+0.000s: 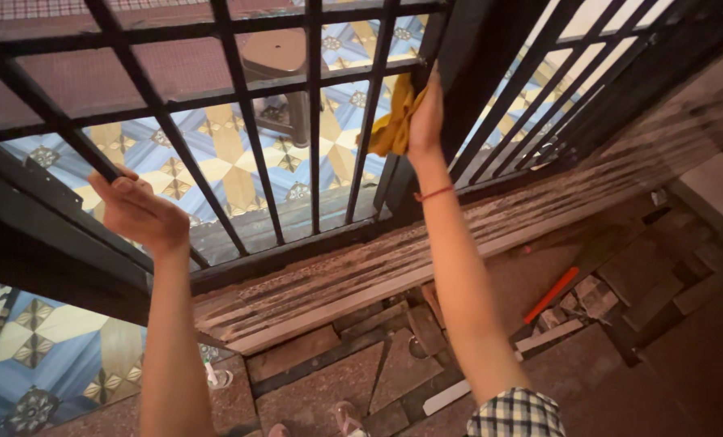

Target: The person wipes the vertical and horizontal bars of a metal gate with a yellow cloth, moving the cloth up and down the surfaces by hand.

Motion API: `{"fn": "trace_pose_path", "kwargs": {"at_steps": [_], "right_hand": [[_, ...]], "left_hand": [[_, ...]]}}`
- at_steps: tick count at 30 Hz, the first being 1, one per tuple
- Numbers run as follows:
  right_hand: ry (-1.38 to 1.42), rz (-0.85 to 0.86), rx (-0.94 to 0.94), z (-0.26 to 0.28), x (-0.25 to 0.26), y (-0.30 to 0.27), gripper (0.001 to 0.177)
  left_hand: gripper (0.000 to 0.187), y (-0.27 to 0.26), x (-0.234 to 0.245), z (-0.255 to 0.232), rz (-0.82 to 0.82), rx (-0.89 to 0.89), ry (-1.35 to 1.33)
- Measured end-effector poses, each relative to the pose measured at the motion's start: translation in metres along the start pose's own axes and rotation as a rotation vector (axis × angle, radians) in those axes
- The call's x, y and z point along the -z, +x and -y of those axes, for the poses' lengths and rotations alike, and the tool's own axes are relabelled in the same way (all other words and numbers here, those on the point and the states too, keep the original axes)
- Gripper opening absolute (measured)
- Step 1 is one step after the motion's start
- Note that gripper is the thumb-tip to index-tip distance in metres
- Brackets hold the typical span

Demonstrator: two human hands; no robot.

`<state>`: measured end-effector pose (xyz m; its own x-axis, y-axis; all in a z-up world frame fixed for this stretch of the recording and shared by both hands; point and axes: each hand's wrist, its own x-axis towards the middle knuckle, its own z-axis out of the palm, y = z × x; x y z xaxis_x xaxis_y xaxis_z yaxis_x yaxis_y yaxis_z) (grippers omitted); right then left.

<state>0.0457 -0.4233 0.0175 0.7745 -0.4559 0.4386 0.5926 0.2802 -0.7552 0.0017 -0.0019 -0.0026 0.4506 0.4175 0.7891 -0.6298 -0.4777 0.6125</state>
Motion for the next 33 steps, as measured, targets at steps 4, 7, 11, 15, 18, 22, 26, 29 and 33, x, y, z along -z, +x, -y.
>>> {"fn": "trace_pose_path", "kwargs": {"at_steps": [4, 7, 11, 15, 18, 22, 26, 29, 33], "right_hand": [[-0.075, -0.053, 0.009, -0.054, 0.034, -0.022, 0.052], [-0.187, -0.069, 0.025, -0.092, 0.064, -0.046, 0.051], [-0.202, -0.118, -0.057, -0.142, 0.096, -0.071, 0.052], [-0.126, -0.157, -0.181, -0.168, 0.115, -0.092, 0.049], [-0.106, -0.166, -0.279, -0.168, 0.113, -0.112, 0.047], [-0.073, -0.145, -0.432, -0.151, 0.098, -0.150, 0.045], [-0.138, -0.170, -0.382, -0.130, 0.078, -0.178, 0.044], [-0.422, -0.303, -0.230, -0.109, 0.056, -0.180, 0.043], [-0.303, -0.237, -0.165, -0.033, -0.005, -0.153, 0.050]], "left_hand": [[0.054, -0.002, 0.000, 0.005, 0.013, -0.005, 0.001], [0.054, -0.002, 0.000, 0.010, 0.026, -0.007, -0.014], [0.055, 0.000, -0.002, 0.012, 0.022, -0.031, 0.012], [0.053, -0.002, 0.002, 0.007, 0.038, -0.023, 0.002], [0.052, 0.000, 0.002, 0.004, 0.033, -0.030, 0.004], [0.052, 0.002, 0.002, 0.005, 0.026, -0.063, 0.007], [0.051, 0.002, 0.001, 0.004, 0.029, -0.048, 0.008], [0.050, 0.004, 0.001, 0.004, 0.030, -0.049, 0.001], [0.050, 0.002, 0.003, -0.001, 0.037, -0.057, 0.013]]}}
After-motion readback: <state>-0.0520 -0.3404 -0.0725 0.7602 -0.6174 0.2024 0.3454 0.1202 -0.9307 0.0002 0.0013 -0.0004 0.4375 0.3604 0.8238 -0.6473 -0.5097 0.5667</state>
